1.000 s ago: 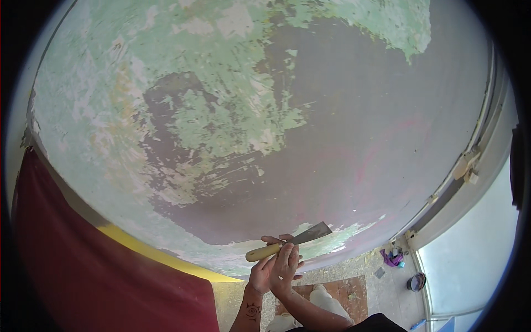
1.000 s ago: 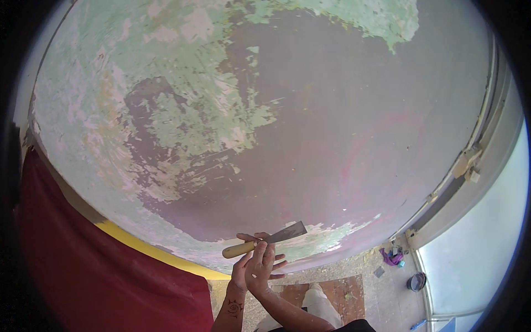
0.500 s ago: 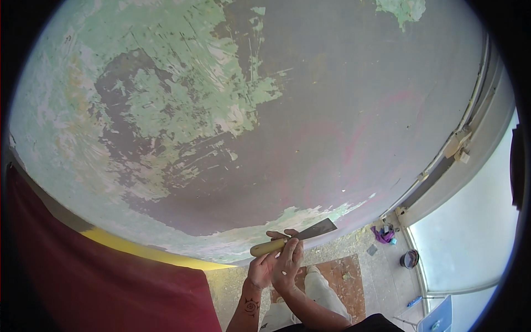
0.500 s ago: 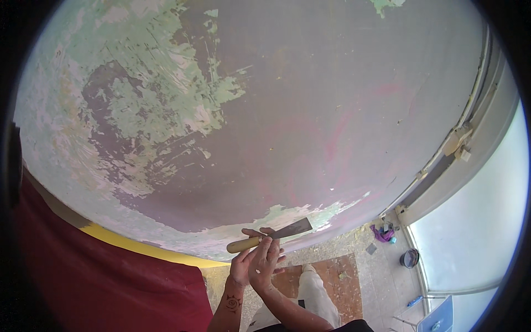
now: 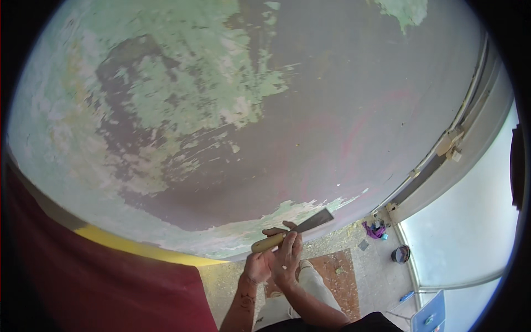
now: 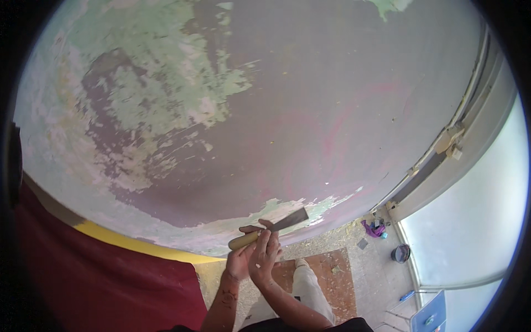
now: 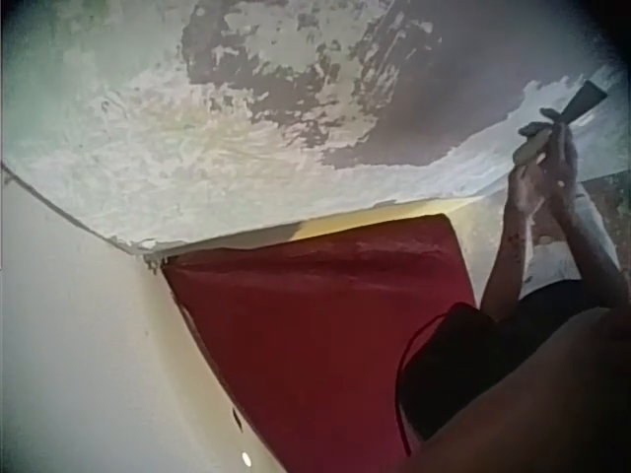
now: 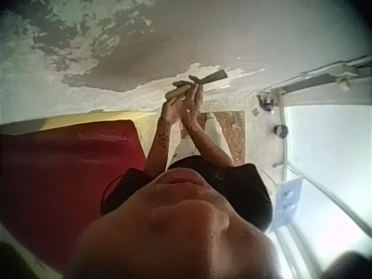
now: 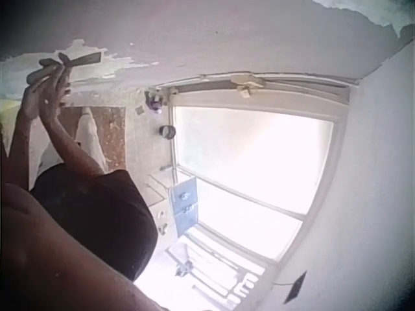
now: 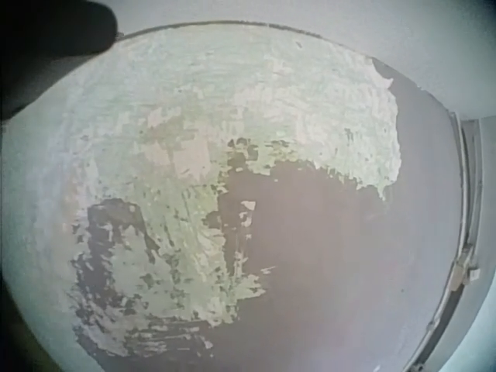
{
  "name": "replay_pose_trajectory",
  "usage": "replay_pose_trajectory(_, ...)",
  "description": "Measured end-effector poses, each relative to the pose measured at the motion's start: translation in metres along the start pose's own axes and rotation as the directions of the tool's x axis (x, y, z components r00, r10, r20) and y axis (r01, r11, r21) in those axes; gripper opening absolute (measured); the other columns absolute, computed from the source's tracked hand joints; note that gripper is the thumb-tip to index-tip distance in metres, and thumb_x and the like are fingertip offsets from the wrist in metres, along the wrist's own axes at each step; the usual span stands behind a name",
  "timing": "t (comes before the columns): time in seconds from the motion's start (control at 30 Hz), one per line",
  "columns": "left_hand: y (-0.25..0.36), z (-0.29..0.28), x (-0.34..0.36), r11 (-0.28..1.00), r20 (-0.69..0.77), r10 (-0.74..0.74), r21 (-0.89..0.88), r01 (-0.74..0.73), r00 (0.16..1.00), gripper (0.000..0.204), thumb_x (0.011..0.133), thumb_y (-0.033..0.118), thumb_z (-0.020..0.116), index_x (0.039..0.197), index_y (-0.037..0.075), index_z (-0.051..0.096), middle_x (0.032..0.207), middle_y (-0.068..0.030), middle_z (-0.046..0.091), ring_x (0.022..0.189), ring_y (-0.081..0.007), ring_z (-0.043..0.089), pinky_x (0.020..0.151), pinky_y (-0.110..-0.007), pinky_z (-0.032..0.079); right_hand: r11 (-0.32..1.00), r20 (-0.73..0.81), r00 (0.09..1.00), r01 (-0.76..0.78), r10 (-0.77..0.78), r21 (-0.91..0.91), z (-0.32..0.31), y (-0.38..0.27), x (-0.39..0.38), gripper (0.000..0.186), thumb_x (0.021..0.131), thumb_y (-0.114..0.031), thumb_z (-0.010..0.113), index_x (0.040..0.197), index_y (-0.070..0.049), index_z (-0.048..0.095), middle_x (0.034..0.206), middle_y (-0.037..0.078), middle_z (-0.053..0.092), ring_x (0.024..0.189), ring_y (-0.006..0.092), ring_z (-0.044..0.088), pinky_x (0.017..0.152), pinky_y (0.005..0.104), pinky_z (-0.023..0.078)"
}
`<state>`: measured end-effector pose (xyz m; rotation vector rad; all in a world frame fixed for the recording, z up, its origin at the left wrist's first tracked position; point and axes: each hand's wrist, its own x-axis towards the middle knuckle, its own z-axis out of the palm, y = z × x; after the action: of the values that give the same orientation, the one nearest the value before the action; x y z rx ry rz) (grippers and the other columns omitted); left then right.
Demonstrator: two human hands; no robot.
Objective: Scraping old paint off a ceiling using a putty knife.
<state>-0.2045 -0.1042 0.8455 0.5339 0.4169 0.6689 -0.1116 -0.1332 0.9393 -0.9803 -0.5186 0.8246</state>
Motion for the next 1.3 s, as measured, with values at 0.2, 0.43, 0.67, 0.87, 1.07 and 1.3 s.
replay_pose_trajectory(0.2,0.07,0.019,-0.025,0.952,0.001,0.004,0.306,-0.004,1.0,0.062,0.104,0.051,0.035,0.141,0.003,0.045,0.139,-0.0194,0.055,0.127,-0.0322,0.054,0.102,-0.047,0.045,0.981,0.202,0.979,0.074,-0.037,-0.179,-0.043,-0.032,0.024,0.049,0.109,-0.037,0.033,0.134,0.002,0.047,0.069,-0.002,0.046,0.055,0.0055,0.047,0.049,0.0221,0.042)
replay_pose_trajectory(0.43,0.072,0.026,-0.048,0.905,-0.18,0.102,0.424,-0.016,0.978,0.058,0.104,0.049,0.038,0.135,0.003,0.053,0.128,-0.017,0.063,0.118,-0.0287,0.061,0.1,-0.043,0.047,0.944,0.342,0.888,-0.24,0.307,-0.225,-0.054,0.005,0.012,0.047,0.11,-0.037,0.034,0.132,0.0,0.051,0.063,-0.006,0.035,0.047,0.0022,0.03,0.041,0.0196,0.027)
replay_pose_trajectory(0.67,0.048,0.01,-0.048,0.922,-0.222,0.143,0.385,-0.048,0.964,0.048,0.105,0.044,0.041,0.118,0.004,0.063,0.115,-0.0118,0.067,0.106,-0.0244,0.065,0.095,-0.041,0.05,0.939,0.619,0.755,0.013,0.216,-0.343,-0.03,0.004,0.027,0.056,0.106,-0.05,0.038,0.13,0.0,0.048,0.064,-0.003,0.041,0.046,0.0041,0.036,0.041,0.0204,0.031)
replay_pose_trajectory(0.87,0.019,0.005,-0.031,0.943,-0.166,0.135,0.324,-0.075,0.977,0.043,0.105,0.043,0.042,0.113,0.006,0.063,0.108,-0.0107,0.067,0.101,-0.0224,0.066,0.088,-0.038,0.054,0.93,0.673,0.703,0.046,0.229,-0.364,-0.029,0.002,0.04,0.048,0.107,-0.042,0.037,0.125,0.001,0.049,0.074,0.002,0.054,0.063,0.0089,0.051,0.058,0.0247,0.04)
replay_pose_trajectory(1.07,-0.008,0.004,-0.008,0.959,-0.23,0.18,0.258,-0.118,0.956,0.049,0.105,0.048,0.04,0.122,0.006,0.059,0.111,-0.0099,0.064,0.103,-0.0214,0.065,0.087,-0.037,0.054,0.886,0.715,0.66,0.162,0.23,-0.434,-0.037,0.023,0.06,0.048,0.108,-0.043,0.033,0.122,0.001,0.047,0.085,0.006,0.063,0.077,0.0123,0.058,0.063,0.0268,0.044)
replay_pose_trajectory(1.3,-0.017,-0.001,-0.007,0.94,-0.328,0.297,-0.066,-0.335,0.897,0.059,0.106,0.054,0.033,0.127,0.005,0.057,0.097,-0.0056,0.064,0.081,-0.0158,0.062,0.074,-0.031,0.05,0.824,0.755,0.465,0.089,0.462,-0.56,-0.049,0.065,0.084,0.016,0.102,-0.013,0.05,0.109,0.0,0.056,0.094,0.009,0.062,0.082,0.0148,0.061,0.077,0.0326,0.051)
